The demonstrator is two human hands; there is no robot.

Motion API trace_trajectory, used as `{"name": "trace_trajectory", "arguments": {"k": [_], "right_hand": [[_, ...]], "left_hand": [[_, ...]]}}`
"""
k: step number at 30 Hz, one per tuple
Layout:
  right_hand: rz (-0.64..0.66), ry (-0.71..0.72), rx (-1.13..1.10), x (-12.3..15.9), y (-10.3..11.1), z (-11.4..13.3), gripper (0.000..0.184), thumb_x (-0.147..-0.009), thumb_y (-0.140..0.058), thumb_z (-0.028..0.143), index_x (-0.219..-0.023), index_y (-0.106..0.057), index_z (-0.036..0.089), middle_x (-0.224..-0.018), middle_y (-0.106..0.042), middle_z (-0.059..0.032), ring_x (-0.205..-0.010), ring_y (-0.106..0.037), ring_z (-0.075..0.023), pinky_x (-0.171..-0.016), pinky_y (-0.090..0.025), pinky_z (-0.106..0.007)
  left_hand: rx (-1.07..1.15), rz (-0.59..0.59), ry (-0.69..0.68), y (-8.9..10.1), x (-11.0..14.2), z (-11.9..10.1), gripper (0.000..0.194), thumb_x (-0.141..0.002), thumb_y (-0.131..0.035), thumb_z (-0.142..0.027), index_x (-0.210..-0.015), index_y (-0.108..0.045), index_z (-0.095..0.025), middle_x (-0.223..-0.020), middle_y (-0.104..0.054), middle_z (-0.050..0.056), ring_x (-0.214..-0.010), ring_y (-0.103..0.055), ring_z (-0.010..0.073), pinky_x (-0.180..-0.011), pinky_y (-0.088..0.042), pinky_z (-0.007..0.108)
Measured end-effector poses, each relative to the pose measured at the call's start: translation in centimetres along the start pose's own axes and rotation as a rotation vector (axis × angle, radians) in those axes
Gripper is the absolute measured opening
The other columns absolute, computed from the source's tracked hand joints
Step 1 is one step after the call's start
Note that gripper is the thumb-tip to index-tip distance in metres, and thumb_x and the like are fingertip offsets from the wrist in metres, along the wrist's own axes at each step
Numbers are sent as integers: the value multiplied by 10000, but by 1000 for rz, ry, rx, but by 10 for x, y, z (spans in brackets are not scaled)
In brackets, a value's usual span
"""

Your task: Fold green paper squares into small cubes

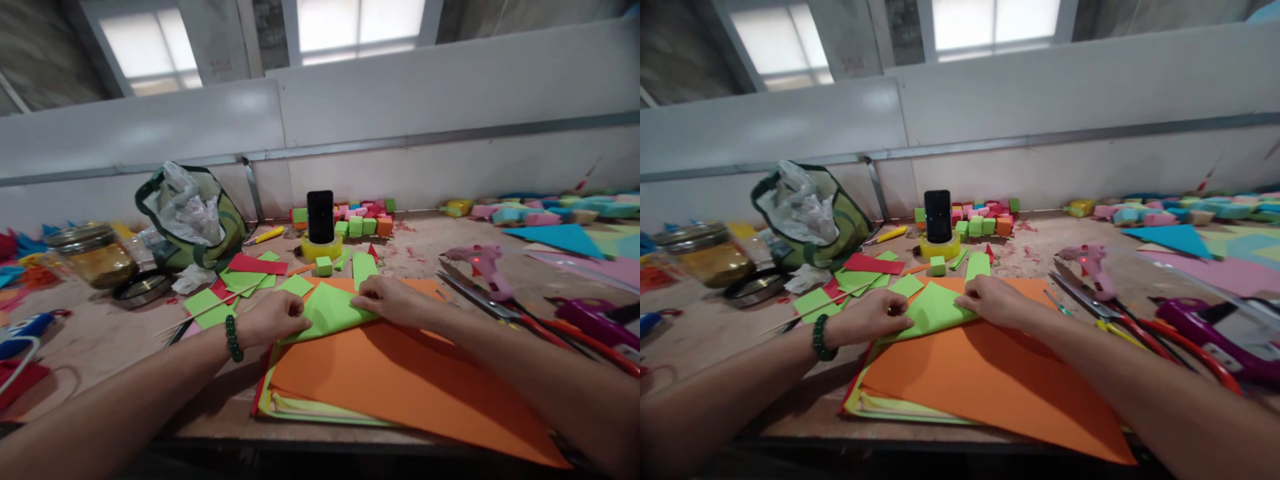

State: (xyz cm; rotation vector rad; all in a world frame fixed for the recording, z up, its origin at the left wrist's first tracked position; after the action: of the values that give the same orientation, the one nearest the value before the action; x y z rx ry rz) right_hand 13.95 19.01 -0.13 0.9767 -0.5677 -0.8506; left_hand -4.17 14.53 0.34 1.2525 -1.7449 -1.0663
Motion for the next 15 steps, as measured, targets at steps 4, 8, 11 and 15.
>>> {"name": "trace_trajectory", "arguments": {"k": [4,8,11,15], "right_hand": [[-34,-81,-67,-3,1,-8,560,-700,-624,628,-1013,-587,166,-876,-642,-76,-737,-563,-183,-570,-353,-246],[28,-101,-87,-7,-4,-10,589,-592,-708,629,-941,-596,168,-840,-630,-55,-726,-557,-182,-553,-361,-244],[50,-59,-81,-8,-7,-5,496,-564,-739,579,-791,-561,176,-715,-570,-3,-630,-483,-143,-513,-313,-244],[-2,-50,-181,-6,-3,0,444,-533,-772,482,-743,-529,175,-664,-514,27,-610,-441,-125,-502,-294,-237]], "left_hand": [[42,1,-19,-2,-2,5,292,-716,-591,-417,-573,-533,-169,-533,-482,-37,-536,-403,105,-516,-241,227],[83,39,-49,-5,-8,11,278,-684,-634,-442,-613,-595,-176,-538,-517,-43,-541,-430,107,-524,-269,219],[93,84,-71,-6,-11,8,278,-679,-647,-444,-633,-610,-173,-538,-520,-40,-543,-445,109,-519,-286,214],[97,68,-98,3,-16,-2,404,-642,-697,-451,-911,-649,-153,-774,-620,17,-682,-538,152,-583,-381,232]]}}
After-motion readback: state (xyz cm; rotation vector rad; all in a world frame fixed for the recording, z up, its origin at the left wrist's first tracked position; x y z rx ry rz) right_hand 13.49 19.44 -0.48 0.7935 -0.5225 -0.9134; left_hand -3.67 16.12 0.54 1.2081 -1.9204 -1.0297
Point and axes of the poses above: each hand's wrist, its own x-axis away from the middle knuckle, its own y-axis out of the back of the hand, z = x × y, the point moved 8 cm from there along -x, towards the middle knuckle
